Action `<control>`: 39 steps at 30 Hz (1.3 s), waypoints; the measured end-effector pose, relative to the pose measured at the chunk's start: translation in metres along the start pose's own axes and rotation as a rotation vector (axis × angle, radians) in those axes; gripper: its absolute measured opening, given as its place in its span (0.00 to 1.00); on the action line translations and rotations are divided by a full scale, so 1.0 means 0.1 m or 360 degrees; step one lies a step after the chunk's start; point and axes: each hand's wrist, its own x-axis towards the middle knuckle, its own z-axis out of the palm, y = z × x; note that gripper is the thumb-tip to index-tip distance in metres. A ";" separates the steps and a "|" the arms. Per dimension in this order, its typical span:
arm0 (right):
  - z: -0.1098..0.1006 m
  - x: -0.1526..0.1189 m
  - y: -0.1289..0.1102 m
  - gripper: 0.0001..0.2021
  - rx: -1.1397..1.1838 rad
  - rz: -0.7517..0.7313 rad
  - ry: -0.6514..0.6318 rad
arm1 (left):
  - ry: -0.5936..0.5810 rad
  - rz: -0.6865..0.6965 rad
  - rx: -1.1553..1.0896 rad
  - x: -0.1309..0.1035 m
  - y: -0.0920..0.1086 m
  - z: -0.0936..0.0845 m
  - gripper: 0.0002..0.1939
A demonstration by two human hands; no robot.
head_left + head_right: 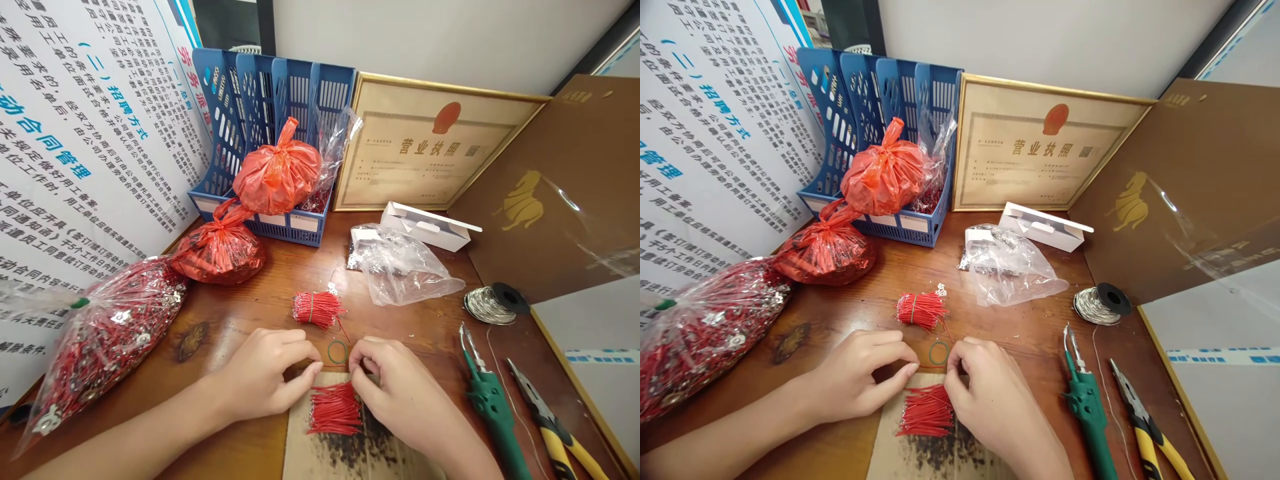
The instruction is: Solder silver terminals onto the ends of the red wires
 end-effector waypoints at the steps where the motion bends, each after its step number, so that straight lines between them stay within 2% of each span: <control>1: 0.00 0.00 0.00 0.09 -0.0002 0.0003 -0.0005 | -0.0006 -0.0029 -0.0004 0.01 0.00 -0.03 0.10; 4: -0.01 0.00 0.00 0.09 -0.0009 0.0011 -0.0024 | -0.0091 -0.0148 0.0016 0.08 -0.02 -0.11 0.07; 8: 0.00 0.01 -0.01 0.09 -0.0018 0.0004 -0.0026 | -0.0367 -0.0292 0.0132 0.16 -0.02 -0.16 0.04; 10: 0.01 0.02 -0.02 0.09 -0.0017 -0.0003 -0.0023 | -0.0438 -0.0337 0.0185 0.18 -0.01 -0.15 0.04; 16: -0.01 0.02 -0.02 0.09 0.0028 -0.0040 0.0026 | -0.0500 -0.0358 0.0280 0.17 0.05 -0.17 0.07; 21: -0.11 0.02 -0.04 0.09 0.0088 -0.0052 0.0121 | -0.0508 -0.0264 0.0048 0.14 0.11 -0.26 0.08; 25: -0.14 0.01 -0.05 0.10 0.0121 -0.0082 0.0185 | -0.0499 -0.0143 -0.0109 0.07 0.14 -0.19 0.05; 27: -0.13 0.01 -0.05 0.10 0.0128 -0.0108 0.0205 | -0.0397 -0.0095 -0.0116 0.03 0.13 -0.12 0.05; 30: -0.14 0.02 -0.05 0.10 0.0150 -0.0145 0.0217 | -0.0127 0.0025 -0.0075 -0.01 0.15 -0.03 0.11; 32: -0.15 0.02 -0.05 0.10 0.0171 -0.0168 0.0211 | -0.0042 0.0127 -0.0026 -0.02 0.19 0.02 0.20; 36: -0.14 0.02 -0.06 0.10 0.0212 -0.0180 0.0202 | -0.0178 0.0277 0.0235 -0.06 0.28 0.09 0.38; 39: -0.13 0.01 -0.07 0.09 0.0227 -0.0189 0.0193 | -0.0235 0.0333 0.0345 -0.08 0.33 0.12 0.40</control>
